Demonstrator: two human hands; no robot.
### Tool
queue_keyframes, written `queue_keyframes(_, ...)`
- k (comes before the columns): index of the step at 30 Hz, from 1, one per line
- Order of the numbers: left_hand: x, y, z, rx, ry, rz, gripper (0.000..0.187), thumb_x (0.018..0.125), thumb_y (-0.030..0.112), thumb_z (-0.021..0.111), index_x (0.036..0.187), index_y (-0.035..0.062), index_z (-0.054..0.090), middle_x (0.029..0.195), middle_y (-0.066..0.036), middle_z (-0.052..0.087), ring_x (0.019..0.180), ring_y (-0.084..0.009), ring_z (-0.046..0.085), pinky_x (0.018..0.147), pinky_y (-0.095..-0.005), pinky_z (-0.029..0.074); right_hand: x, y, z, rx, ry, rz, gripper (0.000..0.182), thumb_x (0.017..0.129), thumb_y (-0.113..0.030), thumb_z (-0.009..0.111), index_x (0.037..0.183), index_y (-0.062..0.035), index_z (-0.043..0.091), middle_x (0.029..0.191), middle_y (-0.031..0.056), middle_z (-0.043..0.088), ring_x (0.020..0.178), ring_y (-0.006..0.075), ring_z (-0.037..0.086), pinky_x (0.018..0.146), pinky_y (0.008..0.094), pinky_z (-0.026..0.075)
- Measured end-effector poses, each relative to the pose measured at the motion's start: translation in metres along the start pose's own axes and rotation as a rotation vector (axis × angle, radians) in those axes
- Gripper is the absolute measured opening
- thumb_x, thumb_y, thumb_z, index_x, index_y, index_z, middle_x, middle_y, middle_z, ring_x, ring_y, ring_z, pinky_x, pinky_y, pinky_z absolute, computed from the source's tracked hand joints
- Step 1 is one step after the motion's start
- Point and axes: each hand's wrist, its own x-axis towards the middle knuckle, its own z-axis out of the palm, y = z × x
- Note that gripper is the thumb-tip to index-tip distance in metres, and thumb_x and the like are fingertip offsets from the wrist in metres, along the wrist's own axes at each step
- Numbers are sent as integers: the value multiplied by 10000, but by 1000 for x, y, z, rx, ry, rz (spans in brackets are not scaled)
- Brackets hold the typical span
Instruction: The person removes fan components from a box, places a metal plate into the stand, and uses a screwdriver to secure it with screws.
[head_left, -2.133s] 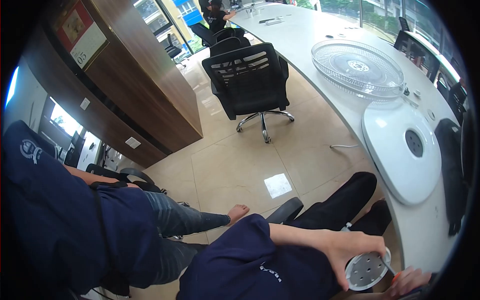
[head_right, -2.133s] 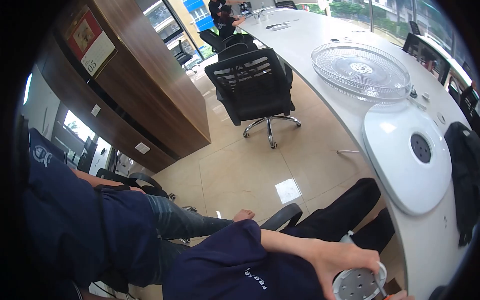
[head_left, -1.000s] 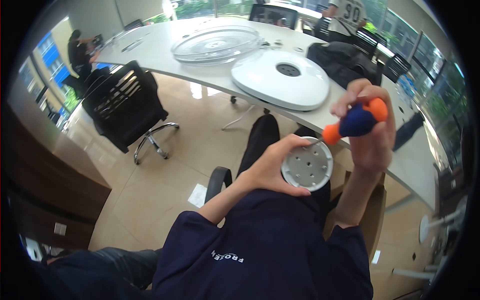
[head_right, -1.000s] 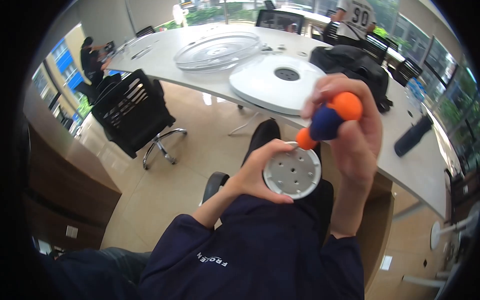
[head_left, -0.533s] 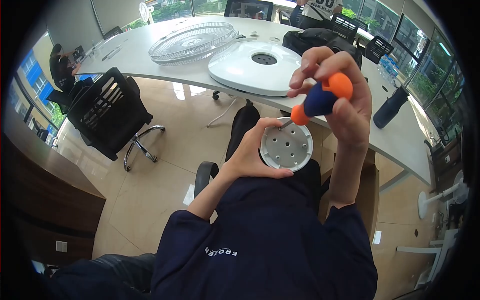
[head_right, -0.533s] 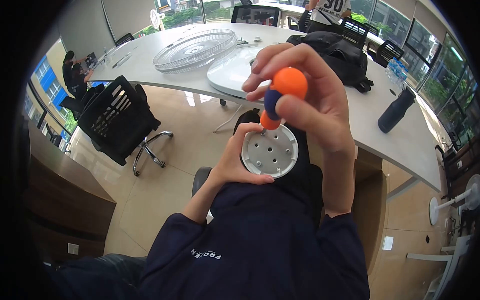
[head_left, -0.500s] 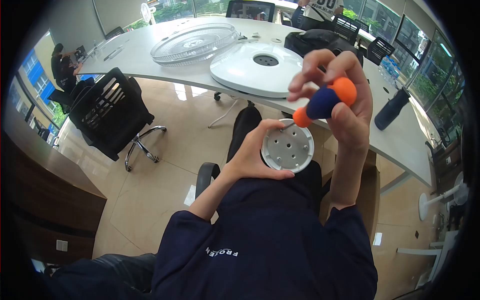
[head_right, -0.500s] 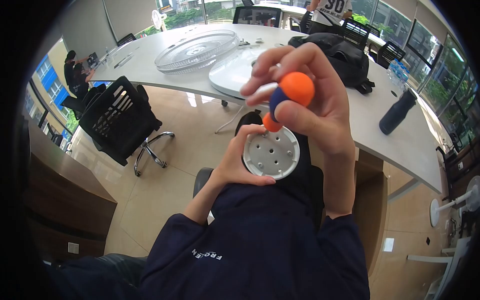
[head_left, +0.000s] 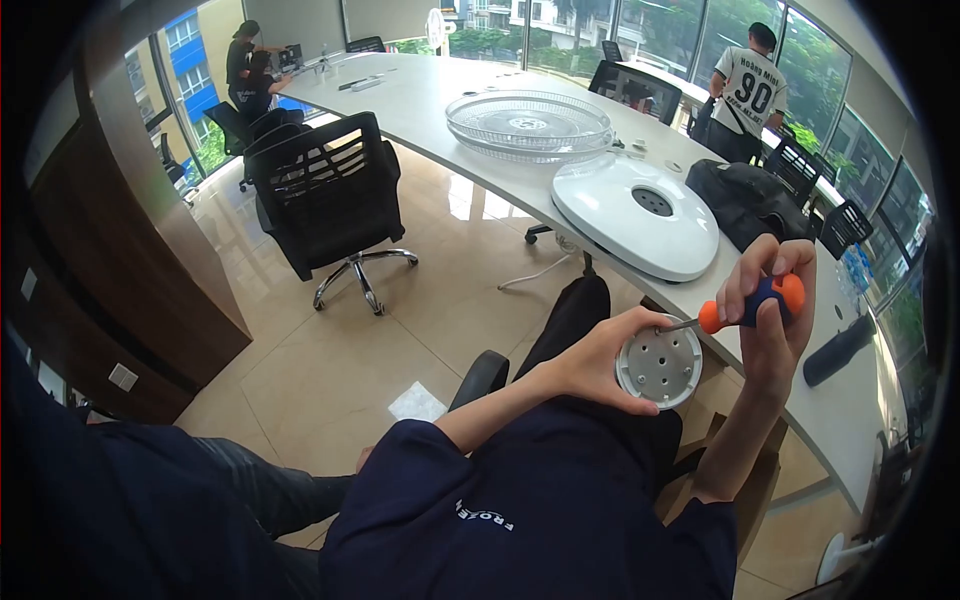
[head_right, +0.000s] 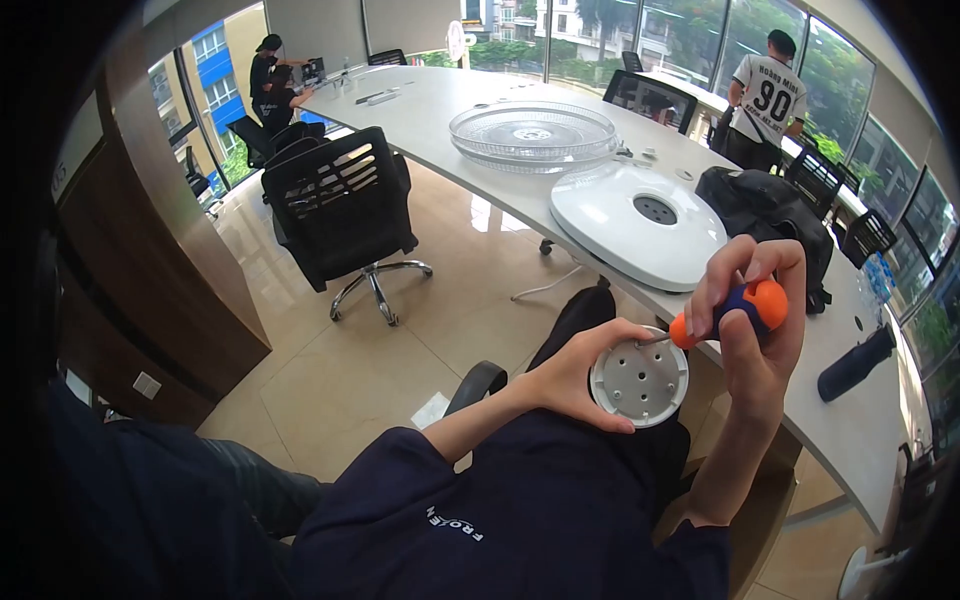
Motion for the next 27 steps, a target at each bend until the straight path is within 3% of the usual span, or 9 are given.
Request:
queue_keyframes(4,-6,-1,0,-11,6,-67,922,612,333,936,1336,50,442,1227,-134,570,1140,-233,583,998,-343,452,7,-13,21,249,130,23,608,966,-522,566,1255,-4,432,1087,120,471,851,171,574,814,348,508)
queue_keyframes(7,-3,0,0,-22,-1,-69,928,611,340,937,1337,47,438,1222,-133,570,1132,-226,583,994,-338,452,11,-14,23,145,141,34,583,951,-475,617,1254,-9,442,1075,118,464,869,164,573,766,324,509)
queue_keyframes(10,-3,-1,0,-18,-1,-43,931,609,338,938,1338,37,443,1227,-127,567,1135,-221,579,995,-336,450,10,-3,21,-45,97,-138,567,926,-416,678,1251,-14,446,1073,116,463,869,153,574,716,290,506)
queue_keyframes(14,-1,-2,2,-17,36,-4,906,606,379,922,1305,12,477,1190,-142,577,1108,-261,598,977,-363,460,8,-5,24,192,44,-87,496,911,-329,710,1215,-22,465,1082,128,471,863,139,572,706,280,500)
queue_keyframes(16,-2,-2,0,-12,15,-21,917,606,357,930,1323,21,467,1215,-131,568,1127,-243,585,990,-351,452,12,-22,32,460,141,90,460,897,-296,726,1168,-28,469,1082,137,474,861,153,582,733,307,505)
queue_keyframes(20,-2,-1,0,-9,-11,-48,925,606,335,935,1339,31,460,1239,-121,561,1145,-229,574,1004,-341,444,10,-7,25,170,157,32,476,863,-285,765,1132,-28,469,1097,148,476,871,175,597,771,333,517)
queue_keyframes(22,-2,0,0,-14,-7,-45,924,606,333,935,1340,33,461,1239,-122,562,1145,-229,575,1002,-343,446,9,-3,28,84,169,-159,528,835,-301,791,1143,-24,465,1108,152,480,896,187,608,794,338,527)
queue_keyframes(24,-2,0,0,-17,-4,-40,923,605,331,935,1340,34,462,1239,-122,562,1144,-229,575,1000,-344,448,4,-1,25,91,198,-121,541,824,-295,804,1147,-28,462,1109,149,478,874,178,602,789,338,531)
queue_keyframes(27,-2,-2,1,-9,7,-27,923,603,330,936,1339,35,463,1239,-122,562,1139,-233,578,996,-346,452,5,-5,24,260,23,-104,524,838,-286,781,1156,-25,457,1113,141,467,865,166,588,785,331,526)
